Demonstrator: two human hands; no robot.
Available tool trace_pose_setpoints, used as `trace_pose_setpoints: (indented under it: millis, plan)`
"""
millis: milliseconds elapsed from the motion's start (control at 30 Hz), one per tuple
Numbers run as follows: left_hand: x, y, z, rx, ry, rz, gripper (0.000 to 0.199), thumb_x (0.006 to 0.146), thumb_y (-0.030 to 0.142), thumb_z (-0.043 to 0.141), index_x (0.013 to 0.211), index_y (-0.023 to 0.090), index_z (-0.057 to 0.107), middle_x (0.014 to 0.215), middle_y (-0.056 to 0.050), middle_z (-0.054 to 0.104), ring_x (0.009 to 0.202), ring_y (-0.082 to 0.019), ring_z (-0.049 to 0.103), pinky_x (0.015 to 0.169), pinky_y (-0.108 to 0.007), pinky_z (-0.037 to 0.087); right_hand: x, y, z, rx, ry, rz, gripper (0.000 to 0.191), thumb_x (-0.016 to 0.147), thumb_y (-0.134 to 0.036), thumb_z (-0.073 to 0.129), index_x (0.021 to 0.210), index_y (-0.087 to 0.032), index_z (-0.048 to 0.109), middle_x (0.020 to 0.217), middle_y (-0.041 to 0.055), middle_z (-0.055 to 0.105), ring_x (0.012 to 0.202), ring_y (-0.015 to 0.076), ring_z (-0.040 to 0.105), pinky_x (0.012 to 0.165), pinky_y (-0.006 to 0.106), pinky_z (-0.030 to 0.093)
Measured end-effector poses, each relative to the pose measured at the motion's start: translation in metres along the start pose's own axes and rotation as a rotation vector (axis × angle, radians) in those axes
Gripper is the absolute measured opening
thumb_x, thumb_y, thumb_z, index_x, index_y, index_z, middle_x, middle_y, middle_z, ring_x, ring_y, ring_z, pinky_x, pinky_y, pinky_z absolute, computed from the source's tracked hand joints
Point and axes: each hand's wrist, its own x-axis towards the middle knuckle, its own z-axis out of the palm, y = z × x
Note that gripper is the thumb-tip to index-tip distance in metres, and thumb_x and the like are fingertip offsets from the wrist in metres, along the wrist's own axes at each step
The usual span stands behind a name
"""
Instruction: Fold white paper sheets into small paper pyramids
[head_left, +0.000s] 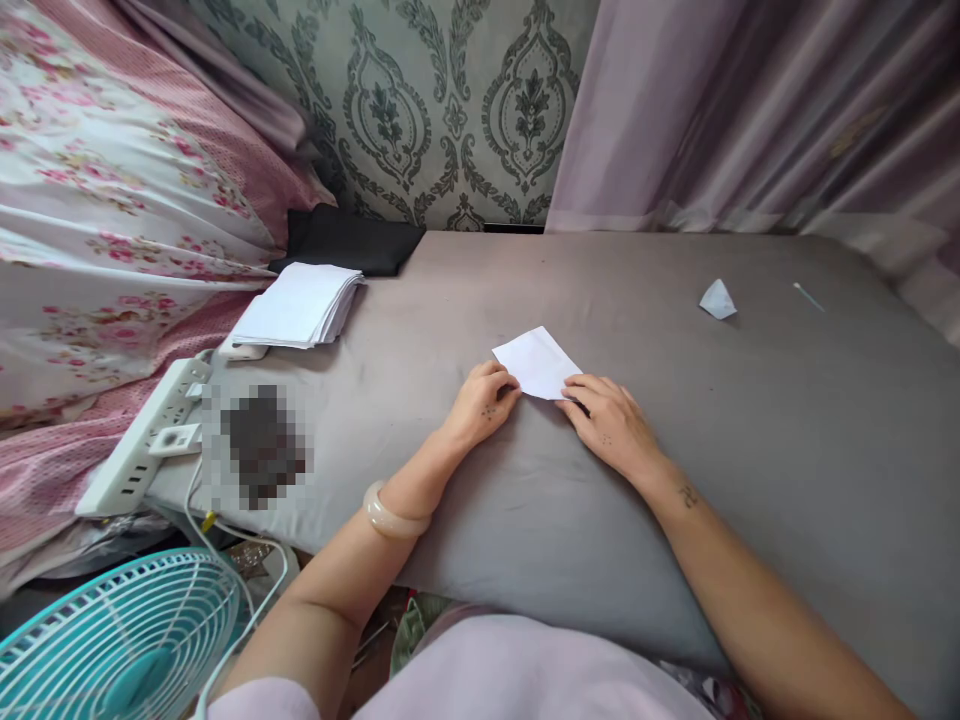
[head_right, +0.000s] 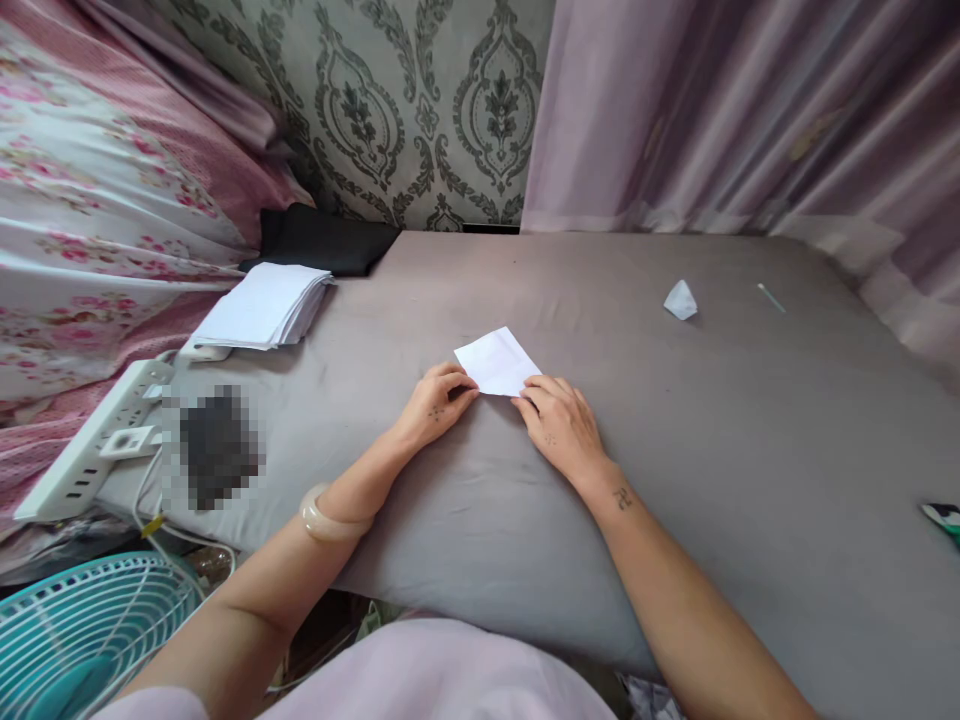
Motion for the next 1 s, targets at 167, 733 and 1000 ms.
trace_pose_setpoints:
  millis: [167,733,1000]
  plan:
    - [0.005,0.002,-0.002,-0.064,0.016,-0.069,0.011,0.084,0.018,0.061,0.082,0.016,0.071,0.093,-0.008,0.067,0.092,-0.020,0.062,0.090,-0.035,0.050,0.005,0.000,0.007,0.089,0.085,0.163,0.030,0.093,-0.034,0.045,0.085,-0.021,0.071,0.108,0.0075,0.069,0.098,0.0251,0.059,0.087,0.040,0.047]
    - [0.014,0.003,0.005,0.020,-0.026,-0.171,0.014,0.085,0.026,0.060,0.082,0.016,0.069,0.096,-0.010,0.057,0.091,-0.022,0.057,0.085,-0.039,0.050,0.011,0.000,0.021,-0.028,0.200,0.304,0.021,0.086,-0.034,0.054,0.073,-0.019,0.060,0.103,0.0144,0.060,0.094,0.0280,0.055,0.086,0.043,0.046]
    - [0.017,0.002,0.004,-0.053,-0.042,-0.243,0.014,0.083,0.027,0.062,0.074,0.016,0.064,0.096,-0.008,0.054,0.088,-0.020,0.055,0.082,-0.037,0.049,0.012,0.002,0.022,-0.016,0.191,0.327,0.021,0.085,-0.034,0.055,0.071,-0.019,0.059,0.104,0.0137,0.059,0.094,0.0276,0.055,0.087,0.043,0.045]
